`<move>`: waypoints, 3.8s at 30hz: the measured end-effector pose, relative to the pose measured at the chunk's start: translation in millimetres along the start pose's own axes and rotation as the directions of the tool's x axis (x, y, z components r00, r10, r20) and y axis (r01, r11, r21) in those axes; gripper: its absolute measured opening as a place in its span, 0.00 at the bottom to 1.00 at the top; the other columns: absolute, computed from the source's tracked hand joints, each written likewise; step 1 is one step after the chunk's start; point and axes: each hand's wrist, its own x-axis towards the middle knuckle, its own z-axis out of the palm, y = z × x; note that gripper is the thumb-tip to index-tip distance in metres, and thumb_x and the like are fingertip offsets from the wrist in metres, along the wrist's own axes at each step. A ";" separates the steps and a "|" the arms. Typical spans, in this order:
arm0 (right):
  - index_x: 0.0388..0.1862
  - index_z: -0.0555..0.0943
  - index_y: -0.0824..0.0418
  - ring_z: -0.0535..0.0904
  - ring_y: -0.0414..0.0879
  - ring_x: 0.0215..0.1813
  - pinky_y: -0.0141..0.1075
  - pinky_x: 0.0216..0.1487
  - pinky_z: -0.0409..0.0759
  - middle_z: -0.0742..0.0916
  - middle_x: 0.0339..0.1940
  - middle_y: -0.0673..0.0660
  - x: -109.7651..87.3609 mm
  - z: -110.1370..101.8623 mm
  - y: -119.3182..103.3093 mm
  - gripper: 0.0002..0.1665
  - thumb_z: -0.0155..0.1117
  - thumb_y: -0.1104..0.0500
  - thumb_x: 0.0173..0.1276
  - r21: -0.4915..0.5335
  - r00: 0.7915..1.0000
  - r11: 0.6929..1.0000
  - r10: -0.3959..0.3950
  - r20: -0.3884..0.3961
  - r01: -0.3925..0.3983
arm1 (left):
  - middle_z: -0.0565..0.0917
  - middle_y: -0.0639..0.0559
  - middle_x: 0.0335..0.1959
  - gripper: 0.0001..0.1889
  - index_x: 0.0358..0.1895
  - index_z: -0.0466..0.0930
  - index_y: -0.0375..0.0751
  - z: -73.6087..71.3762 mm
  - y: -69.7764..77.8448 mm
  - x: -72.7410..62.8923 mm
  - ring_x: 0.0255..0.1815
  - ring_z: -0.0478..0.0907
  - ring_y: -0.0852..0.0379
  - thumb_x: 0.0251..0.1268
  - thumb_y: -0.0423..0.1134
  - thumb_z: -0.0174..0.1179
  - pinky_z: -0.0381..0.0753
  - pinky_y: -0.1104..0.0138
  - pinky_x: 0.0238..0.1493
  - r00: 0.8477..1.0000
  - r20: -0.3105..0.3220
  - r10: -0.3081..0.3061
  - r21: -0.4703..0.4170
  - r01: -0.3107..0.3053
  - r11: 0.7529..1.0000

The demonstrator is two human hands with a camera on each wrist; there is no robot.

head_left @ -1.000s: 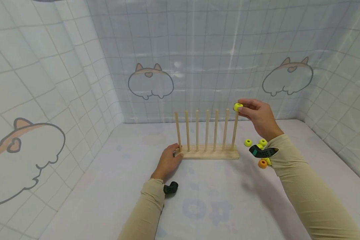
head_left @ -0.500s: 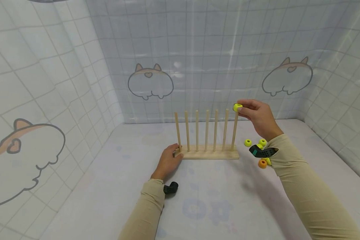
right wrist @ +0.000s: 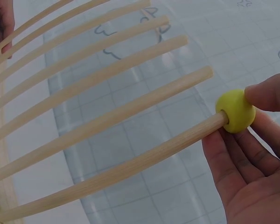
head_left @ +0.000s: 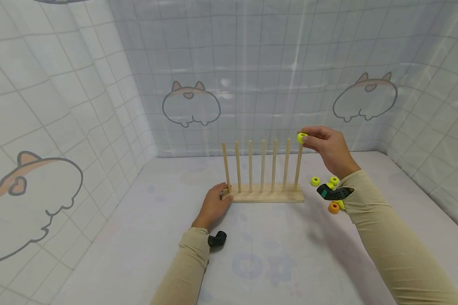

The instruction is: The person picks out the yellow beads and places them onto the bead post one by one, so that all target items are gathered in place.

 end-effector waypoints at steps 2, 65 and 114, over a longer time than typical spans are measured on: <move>0.62 0.77 0.72 0.81 0.46 0.56 0.31 0.56 0.80 0.80 0.60 0.64 0.2 0.2 0.5 0.24 0.64 0.58 0.74 -0.001 1.000 1.000 -0.003 0.002 0.003 | 0.71 0.35 0.70 0.22 0.65 0.76 0.33 -0.3 0.6 -0.3 0.71 0.66 0.38 0.69 0.35 0.61 0.68 0.49 0.70 1.000 0.003 -0.002 -0.005 0.002 1.000; 0.61 0.76 0.70 0.85 0.45 0.51 0.32 0.51 0.83 0.87 0.47 0.53 -52.7 -23.6 37.8 0.27 0.66 0.52 0.72 0.045 0.990 0.993 0.113 -0.088 -0.109 | 0.70 0.36 0.71 0.23 0.65 0.76 0.33 -0.2 0.4 0.0 0.72 0.65 0.39 0.70 0.36 0.61 0.66 0.49 0.71 1.000 0.006 -0.014 0.006 0.014 1.000; 0.64 0.75 0.63 0.83 0.32 0.47 0.27 0.47 0.83 0.84 0.50 0.41 -115.2 -99.3 83.9 0.28 0.60 0.46 0.75 -0.211 0.950 0.927 0.289 -0.122 -0.309 | 0.72 0.36 0.69 0.21 0.63 0.78 0.34 0.8 1.2 0.0 0.71 0.66 0.38 0.68 0.36 0.62 0.64 0.49 0.72 1.000 -0.001 -0.003 0.020 0.003 1.000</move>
